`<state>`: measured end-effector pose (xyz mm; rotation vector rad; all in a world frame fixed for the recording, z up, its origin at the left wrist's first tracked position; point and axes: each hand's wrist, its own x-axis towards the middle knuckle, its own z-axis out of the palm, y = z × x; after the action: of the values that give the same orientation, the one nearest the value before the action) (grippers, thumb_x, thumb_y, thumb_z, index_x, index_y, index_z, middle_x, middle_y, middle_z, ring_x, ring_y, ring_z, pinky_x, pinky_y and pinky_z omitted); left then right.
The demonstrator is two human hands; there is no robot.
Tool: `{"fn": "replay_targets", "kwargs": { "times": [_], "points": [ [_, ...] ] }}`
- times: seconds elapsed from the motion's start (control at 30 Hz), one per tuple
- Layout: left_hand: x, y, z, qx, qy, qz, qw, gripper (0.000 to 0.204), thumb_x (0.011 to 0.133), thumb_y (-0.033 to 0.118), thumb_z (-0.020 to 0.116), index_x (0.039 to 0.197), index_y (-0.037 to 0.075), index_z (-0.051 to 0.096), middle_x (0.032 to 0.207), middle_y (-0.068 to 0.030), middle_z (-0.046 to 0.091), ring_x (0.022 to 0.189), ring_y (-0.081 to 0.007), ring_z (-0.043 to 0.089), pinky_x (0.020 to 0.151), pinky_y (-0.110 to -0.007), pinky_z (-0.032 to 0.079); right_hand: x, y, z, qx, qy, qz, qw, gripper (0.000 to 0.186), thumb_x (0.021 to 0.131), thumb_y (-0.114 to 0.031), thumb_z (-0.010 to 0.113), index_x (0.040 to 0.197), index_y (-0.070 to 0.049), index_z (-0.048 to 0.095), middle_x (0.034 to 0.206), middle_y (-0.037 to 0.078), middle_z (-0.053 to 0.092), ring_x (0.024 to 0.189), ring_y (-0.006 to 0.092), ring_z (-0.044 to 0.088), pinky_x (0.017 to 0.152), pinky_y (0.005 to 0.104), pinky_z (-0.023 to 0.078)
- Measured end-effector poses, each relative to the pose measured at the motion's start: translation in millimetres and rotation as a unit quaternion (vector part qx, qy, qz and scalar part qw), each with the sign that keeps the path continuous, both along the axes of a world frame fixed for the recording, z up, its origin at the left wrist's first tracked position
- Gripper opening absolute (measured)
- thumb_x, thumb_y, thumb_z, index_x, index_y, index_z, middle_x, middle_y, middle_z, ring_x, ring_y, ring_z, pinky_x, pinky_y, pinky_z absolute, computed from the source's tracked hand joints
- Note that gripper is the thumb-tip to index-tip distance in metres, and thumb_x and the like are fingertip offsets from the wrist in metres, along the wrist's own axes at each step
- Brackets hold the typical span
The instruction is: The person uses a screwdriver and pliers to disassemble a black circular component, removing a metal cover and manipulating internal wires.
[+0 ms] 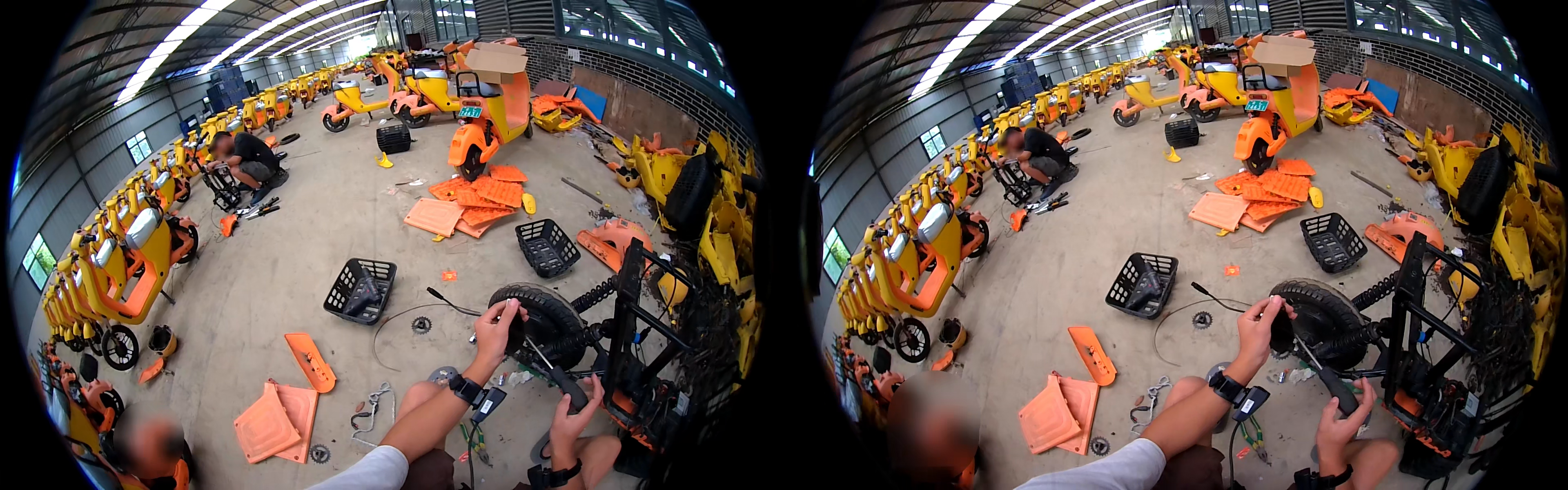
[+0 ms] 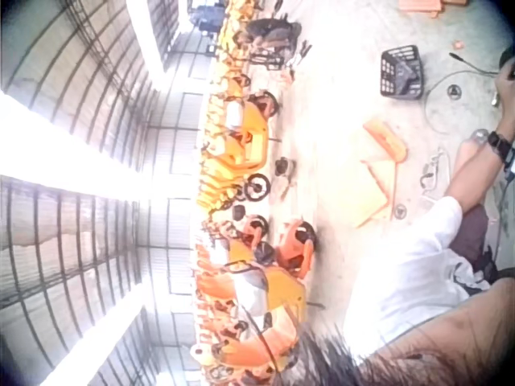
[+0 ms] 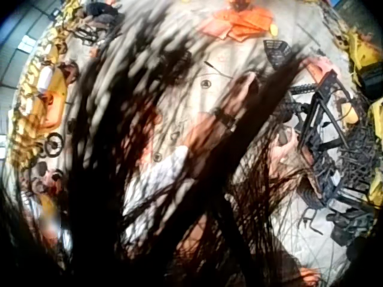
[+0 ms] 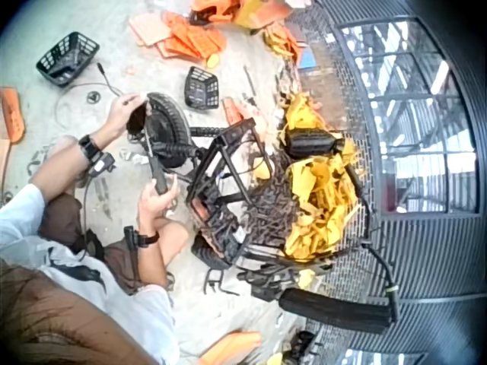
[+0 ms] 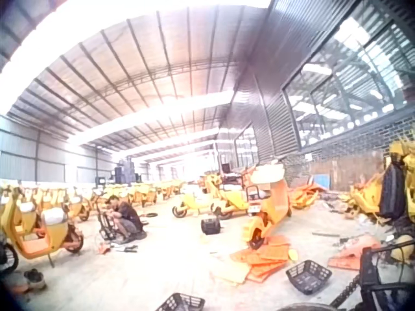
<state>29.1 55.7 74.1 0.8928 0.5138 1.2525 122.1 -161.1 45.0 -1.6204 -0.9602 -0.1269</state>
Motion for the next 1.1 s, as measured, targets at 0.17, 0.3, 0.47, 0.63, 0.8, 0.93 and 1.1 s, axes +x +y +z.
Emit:
{"fn": "replay_targets", "kwargs": {
  "times": [0.17, 0.3, 0.47, 0.63, 0.8, 0.93, 1.1],
  "points": [
    [-0.3, 4.5, -3.8, 0.019, 0.016, 0.012, 1.000, 0.025, 0.096, 0.020, 0.063, 0.097, -0.005, 0.066, 0.086, -0.0107, 0.069, 0.078, -0.0183, 0.067, 0.074, -0.029, 0.053, 1.2, 3.9, 8.1, 0.011, 0.137, 0.019, 0.990, 0.062, 0.080, 0.003, 0.057, 0.140, 0.001, 0.040, 0.123, 0.017, 0.050, 0.110, 0.0275, 0.050, 0.095, 0.0374, 0.044],
    [4.5, -1.2, -1.3, 0.014, 0.005, -0.018, 1.000, 0.025, 0.097, 0.021, 0.060, 0.095, -0.003, 0.066, 0.086, -0.0110, 0.069, 0.077, -0.0192, 0.067, 0.075, -0.031, 0.053, 12.9, -0.7, 1.0, 0.029, 0.072, 0.003, 0.997, 0.061, 0.078, 0.001, 0.059, 0.137, 0.001, 0.043, 0.123, 0.017, 0.051, 0.111, 0.0300, 0.052, 0.097, 0.0372, 0.043],
    [-7.9, 2.1, 7.0, 0.063, 0.048, 0.006, 0.997, 0.026, 0.099, 0.023, 0.056, 0.090, -0.001, 0.063, 0.082, -0.0128, 0.068, 0.078, -0.0209, 0.067, 0.076, -0.034, 0.054, 6.8, 4.2, 12.6, -0.013, 0.153, 0.032, 0.988, 0.057, 0.090, -0.010, 0.062, 0.141, -0.002, 0.039, 0.129, 0.015, 0.052, 0.113, 0.0228, 0.052, 0.093, 0.0317, 0.045],
    [-6.9, 12.3, 1.8, 0.018, -0.047, -0.011, 0.999, 0.027, 0.099, 0.027, 0.053, 0.096, 0.000, 0.058, 0.084, -0.0125, 0.063, 0.075, -0.0272, 0.064, 0.077, -0.043, 0.055, 10.2, 4.4, 2.6, -0.006, 0.085, 0.038, 0.996, 0.059, 0.085, -0.006, 0.064, 0.139, -0.002, 0.041, 0.122, 0.015, 0.055, 0.108, 0.0248, 0.056, 0.092, 0.0343, 0.046],
    [-1.7, 10.6, 5.9, 0.008, -0.077, -0.015, 0.997, 0.026, 0.099, 0.024, 0.056, 0.094, -0.002, 0.060, 0.084, -0.0143, 0.064, 0.074, -0.0263, 0.065, 0.079, -0.044, 0.057, 5.4, 8.0, 7.7, 0.050, 0.103, 0.031, 0.993, 0.061, 0.083, -0.006, 0.068, 0.138, -0.002, 0.042, 0.130, 0.018, 0.048, 0.108, 0.0250, 0.055, 0.090, 0.0337, 0.047],
    [3.6, 9.9, 3.2, 0.007, -0.070, -0.009, 0.997, 0.027, 0.098, 0.025, 0.057, 0.095, -0.002, 0.060, 0.083, -0.0146, 0.064, 0.075, -0.0262, 0.065, 0.080, -0.045, 0.057, 10.6, 9.3, 1.7, 0.045, 0.177, 0.043, 0.982, 0.060, 0.085, -0.006, 0.066, 0.139, -0.001, 0.040, 0.131, 0.017, 0.049, 0.114, 0.0244, 0.054, 0.093, 0.0338, 0.045],
    [4.9, 8.4, 3.0, 0.017, -0.064, -0.012, 0.998, 0.028, 0.099, 0.025, 0.056, 0.095, -0.002, 0.060, 0.084, -0.0144, 0.063, 0.075, -0.0258, 0.065, 0.082, -0.046, 0.056, 7.8, 11.3, 15.0, 0.055, 0.093, -0.006, 0.994, 0.055, 0.087, -0.002, 0.061, 0.138, -0.002, 0.042, 0.122, 0.015, 0.055, 0.110, 0.0239, 0.055, 0.092, 0.0331, 0.045]
  ]
}}
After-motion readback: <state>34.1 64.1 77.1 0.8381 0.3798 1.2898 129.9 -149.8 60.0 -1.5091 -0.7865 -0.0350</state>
